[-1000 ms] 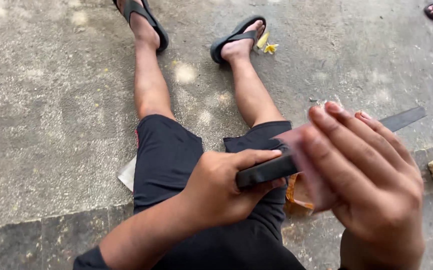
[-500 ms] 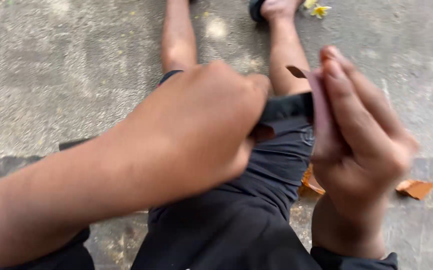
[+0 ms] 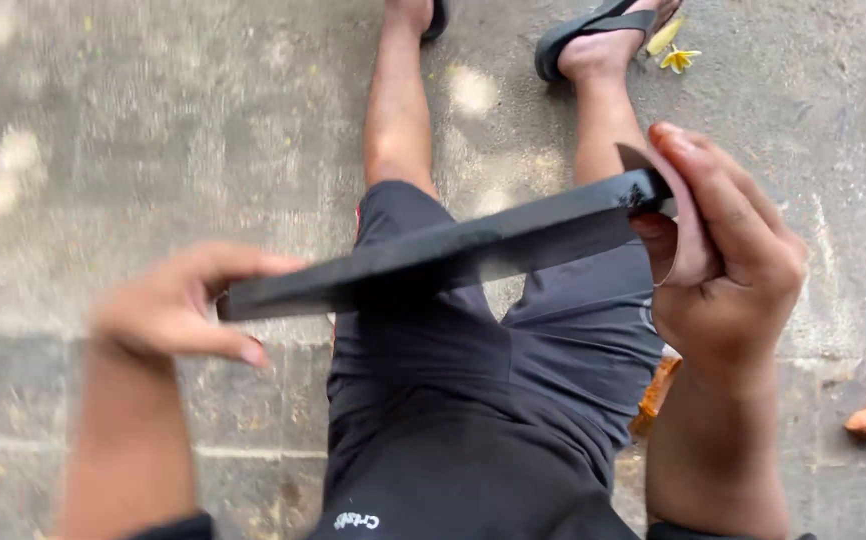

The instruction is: Sanding a wooden board with sandpaper to smooth the surface

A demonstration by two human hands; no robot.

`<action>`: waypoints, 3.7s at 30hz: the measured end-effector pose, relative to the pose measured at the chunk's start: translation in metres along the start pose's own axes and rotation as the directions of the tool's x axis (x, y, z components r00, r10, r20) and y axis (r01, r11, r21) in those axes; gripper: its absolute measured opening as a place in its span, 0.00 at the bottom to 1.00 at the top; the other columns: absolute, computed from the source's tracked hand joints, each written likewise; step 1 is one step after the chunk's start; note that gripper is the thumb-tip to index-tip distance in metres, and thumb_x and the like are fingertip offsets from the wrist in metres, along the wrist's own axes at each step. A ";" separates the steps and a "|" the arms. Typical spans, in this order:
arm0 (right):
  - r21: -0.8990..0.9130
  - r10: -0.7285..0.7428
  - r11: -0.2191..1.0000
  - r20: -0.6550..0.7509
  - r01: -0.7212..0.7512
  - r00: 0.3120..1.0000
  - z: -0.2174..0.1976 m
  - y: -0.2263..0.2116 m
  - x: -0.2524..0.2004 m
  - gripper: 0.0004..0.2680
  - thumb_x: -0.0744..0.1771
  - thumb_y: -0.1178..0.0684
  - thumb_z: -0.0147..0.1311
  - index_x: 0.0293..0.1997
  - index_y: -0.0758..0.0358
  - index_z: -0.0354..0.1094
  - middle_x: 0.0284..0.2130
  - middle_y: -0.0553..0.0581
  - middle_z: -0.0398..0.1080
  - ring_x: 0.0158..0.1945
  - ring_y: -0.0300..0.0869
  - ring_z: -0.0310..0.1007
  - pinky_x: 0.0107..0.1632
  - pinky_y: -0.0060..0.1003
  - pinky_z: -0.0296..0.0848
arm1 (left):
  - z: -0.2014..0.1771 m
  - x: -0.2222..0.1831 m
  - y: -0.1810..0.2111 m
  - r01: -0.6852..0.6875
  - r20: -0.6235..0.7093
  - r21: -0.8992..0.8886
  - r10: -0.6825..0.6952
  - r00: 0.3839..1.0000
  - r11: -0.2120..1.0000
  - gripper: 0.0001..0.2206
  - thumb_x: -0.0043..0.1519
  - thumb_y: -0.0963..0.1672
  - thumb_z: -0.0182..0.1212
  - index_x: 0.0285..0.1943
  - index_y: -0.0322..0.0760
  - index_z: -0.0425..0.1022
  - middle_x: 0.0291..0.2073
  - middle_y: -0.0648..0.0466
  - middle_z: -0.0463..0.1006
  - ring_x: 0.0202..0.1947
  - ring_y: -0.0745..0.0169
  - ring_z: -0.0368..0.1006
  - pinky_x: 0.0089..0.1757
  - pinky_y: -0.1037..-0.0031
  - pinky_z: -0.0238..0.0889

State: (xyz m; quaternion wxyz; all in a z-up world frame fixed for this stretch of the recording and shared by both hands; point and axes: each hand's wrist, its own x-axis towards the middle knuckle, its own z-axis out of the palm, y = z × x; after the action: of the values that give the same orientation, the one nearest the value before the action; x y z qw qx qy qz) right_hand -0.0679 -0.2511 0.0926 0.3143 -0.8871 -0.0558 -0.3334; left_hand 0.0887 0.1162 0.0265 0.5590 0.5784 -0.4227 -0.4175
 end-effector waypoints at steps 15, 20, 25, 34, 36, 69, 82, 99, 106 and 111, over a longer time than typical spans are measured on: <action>-0.166 -0.054 0.984 0.097 0.070 0.994 -0.012 0.032 0.010 0.13 0.69 0.74 0.52 0.63 0.83 0.66 0.63 0.80 0.65 0.72 0.66 0.63 0.76 0.55 0.64 | 0.072 0.008 -0.064 -0.204 -0.708 0.366 0.414 0.572 0.908 0.21 0.48 0.39 0.75 0.52 0.35 0.77 0.41 0.42 0.84 0.25 0.75 0.76 0.27 0.88 0.65; -0.269 -0.097 0.954 0.141 0.132 0.985 -0.023 0.020 0.004 0.12 0.69 0.67 0.66 0.59 0.75 0.74 0.64 0.72 0.67 0.74 0.58 0.58 0.79 0.51 0.57 | 0.082 -0.001 -0.060 -0.163 -0.760 0.340 0.373 0.533 0.926 0.24 0.49 0.38 0.75 0.55 0.39 0.76 0.48 0.43 0.83 0.34 0.70 0.78 0.40 0.82 0.73; -0.297 -0.122 0.927 0.339 0.230 0.933 -0.014 0.009 0.016 0.13 0.69 0.53 0.53 0.59 0.63 0.76 0.61 0.60 0.72 0.71 0.56 0.64 0.74 0.51 0.59 | 0.088 0.023 -0.034 -0.034 -0.707 0.448 0.377 0.599 0.893 0.18 0.47 0.39 0.76 0.45 0.28 0.79 0.31 0.47 0.84 0.20 0.72 0.71 0.26 0.82 0.63; -0.242 -0.149 0.927 0.463 0.287 0.874 0.009 -0.004 0.012 0.14 0.71 0.52 0.48 0.64 0.58 0.71 0.66 0.57 0.66 0.73 0.50 0.58 0.76 0.48 0.53 | 0.098 0.049 0.002 -0.032 -0.639 0.532 0.426 0.640 0.846 0.18 0.49 0.37 0.74 0.49 0.26 0.78 0.45 0.43 0.84 0.26 0.69 0.80 0.31 0.84 0.69; -0.315 -0.082 0.923 0.399 0.220 0.913 0.000 0.021 0.012 0.15 0.72 0.50 0.48 0.66 0.63 0.70 0.67 0.62 0.66 0.74 0.54 0.57 0.77 0.50 0.49 | 0.100 0.047 0.003 -0.014 -0.643 0.534 0.416 0.643 0.846 0.18 0.49 0.37 0.75 0.48 0.26 0.79 0.43 0.43 0.85 0.22 0.70 0.77 0.29 0.83 0.67; -0.191 -0.118 0.957 0.434 0.220 0.893 0.039 -0.043 0.013 0.15 0.69 0.57 0.54 0.64 0.66 0.71 0.66 0.64 0.65 0.74 0.54 0.57 0.75 0.51 0.53 | 0.110 0.062 0.008 -0.057 -0.636 0.528 0.439 0.635 0.847 0.19 0.50 0.35 0.70 0.52 0.28 0.79 0.34 0.49 0.85 0.20 0.69 0.74 0.27 0.78 0.66; 0.006 -0.152 0.987 0.339 0.160 0.928 0.032 -0.049 0.029 0.14 0.68 0.55 0.56 0.60 0.66 0.72 0.63 0.64 0.69 0.72 0.58 0.62 0.75 0.55 0.63 | 0.098 0.070 0.072 0.021 -0.559 0.642 0.449 0.697 0.766 0.18 0.53 0.36 0.74 0.53 0.29 0.79 0.35 0.51 0.86 0.20 0.68 0.74 0.26 0.77 0.64; 0.211 -0.176 0.968 0.188 0.135 0.966 0.068 -0.053 0.021 0.14 0.67 0.73 0.54 0.61 0.83 0.64 0.60 0.77 0.68 0.63 0.61 0.75 0.65 0.46 0.76 | 0.063 0.096 0.166 0.411 -0.383 0.769 -0.161 0.909 0.489 0.24 0.57 0.41 0.61 0.58 0.24 0.54 0.17 0.40 0.81 0.06 0.51 0.76 0.13 0.64 0.68; 0.041 -0.235 0.971 0.333 0.236 0.913 0.056 -0.040 0.032 0.14 0.66 0.66 0.56 0.60 0.76 0.72 0.61 0.70 0.70 0.57 0.57 0.77 0.57 0.46 0.74 | 0.038 0.080 0.141 0.272 -0.287 0.786 -0.062 0.956 0.556 0.17 0.54 0.43 0.68 0.52 0.33 0.79 0.31 0.45 0.85 0.16 0.50 0.81 0.20 0.63 0.71; -0.208 -0.234 0.919 0.396 0.335 0.888 0.045 -0.032 0.032 0.13 0.70 0.57 0.53 0.61 0.69 0.75 0.63 0.66 0.72 0.65 0.54 0.73 0.65 0.48 0.70 | 0.049 0.053 0.124 0.424 -0.445 0.827 -0.032 0.895 0.370 0.14 0.60 0.49 0.70 0.45 0.37 0.74 0.25 0.52 0.84 0.12 0.58 0.77 0.18 0.67 0.65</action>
State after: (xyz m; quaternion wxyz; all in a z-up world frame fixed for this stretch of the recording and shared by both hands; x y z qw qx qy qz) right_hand -0.0285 -0.2029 0.1031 0.1217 -0.9497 -0.1973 -0.2107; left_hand 0.0553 0.0487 0.1484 0.1548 0.9058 -0.3858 -0.0824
